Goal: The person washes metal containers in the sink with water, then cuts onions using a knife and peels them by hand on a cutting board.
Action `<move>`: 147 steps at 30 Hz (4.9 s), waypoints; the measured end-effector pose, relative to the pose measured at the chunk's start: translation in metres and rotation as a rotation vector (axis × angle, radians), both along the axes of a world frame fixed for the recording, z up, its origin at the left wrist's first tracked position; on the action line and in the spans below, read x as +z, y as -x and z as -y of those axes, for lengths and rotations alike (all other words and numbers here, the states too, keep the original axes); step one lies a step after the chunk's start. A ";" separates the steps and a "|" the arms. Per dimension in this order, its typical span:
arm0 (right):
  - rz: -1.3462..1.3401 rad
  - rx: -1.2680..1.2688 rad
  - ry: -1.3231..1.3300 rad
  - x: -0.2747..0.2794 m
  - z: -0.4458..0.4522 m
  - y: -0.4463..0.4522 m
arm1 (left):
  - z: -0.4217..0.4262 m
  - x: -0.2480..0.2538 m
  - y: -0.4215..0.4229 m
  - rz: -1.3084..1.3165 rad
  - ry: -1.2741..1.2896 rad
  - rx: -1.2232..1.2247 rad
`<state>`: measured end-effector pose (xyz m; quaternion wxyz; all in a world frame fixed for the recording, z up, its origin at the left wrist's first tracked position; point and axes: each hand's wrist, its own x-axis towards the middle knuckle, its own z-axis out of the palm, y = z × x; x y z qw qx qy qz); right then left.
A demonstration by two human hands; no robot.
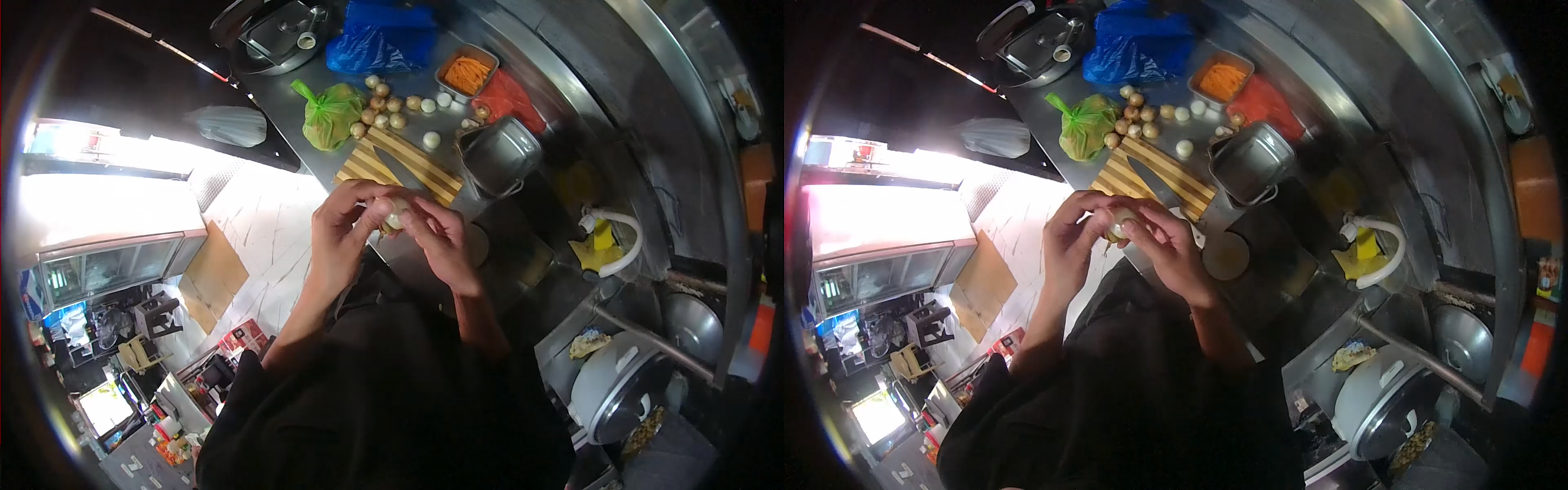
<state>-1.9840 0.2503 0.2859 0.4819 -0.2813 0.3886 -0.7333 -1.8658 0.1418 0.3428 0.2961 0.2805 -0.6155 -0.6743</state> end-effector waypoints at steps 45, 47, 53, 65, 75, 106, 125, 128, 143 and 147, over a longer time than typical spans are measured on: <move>-0.477 -0.561 0.060 0.015 0.027 -0.009 | 0.040 -0.015 -0.007 -0.016 0.002 -0.165; -0.465 -0.558 0.052 0.017 0.028 -0.009 | 0.037 -0.011 -0.005 -0.089 -0.098 -0.153; -0.303 -0.513 0.040 0.014 0.037 -0.014 | 0.047 -0.009 -0.011 -0.019 -0.127 -0.170; -0.734 -0.486 -0.045 0.024 0.027 -0.006 | 0.050 -0.007 -0.023 0.074 -0.096 -0.224; -0.934 -0.424 0.008 0.038 0.012 -0.008 | 0.023 0.004 -0.018 0.088 0.118 -0.189; -0.346 -0.626 0.050 0.005 -0.038 -0.023 | -0.025 0.010 0.024 0.189 0.373 -0.173; 0.195 -0.352 0.257 -0.024 -0.030 -0.016 | -0.008 -0.012 0.023 0.021 -0.236 -0.260; 0.084 -0.412 0.253 -0.018 -0.032 -0.015 | -0.017 -0.006 0.024 0.065 -0.041 -0.194; 0.036 -0.448 0.096 0.005 -0.025 -0.020 | -0.022 -0.011 0.022 0.067 0.264 -0.043; 0.067 -0.435 0.096 -0.002 -0.025 -0.022 | -0.020 -0.010 0.021 0.029 0.039 -0.084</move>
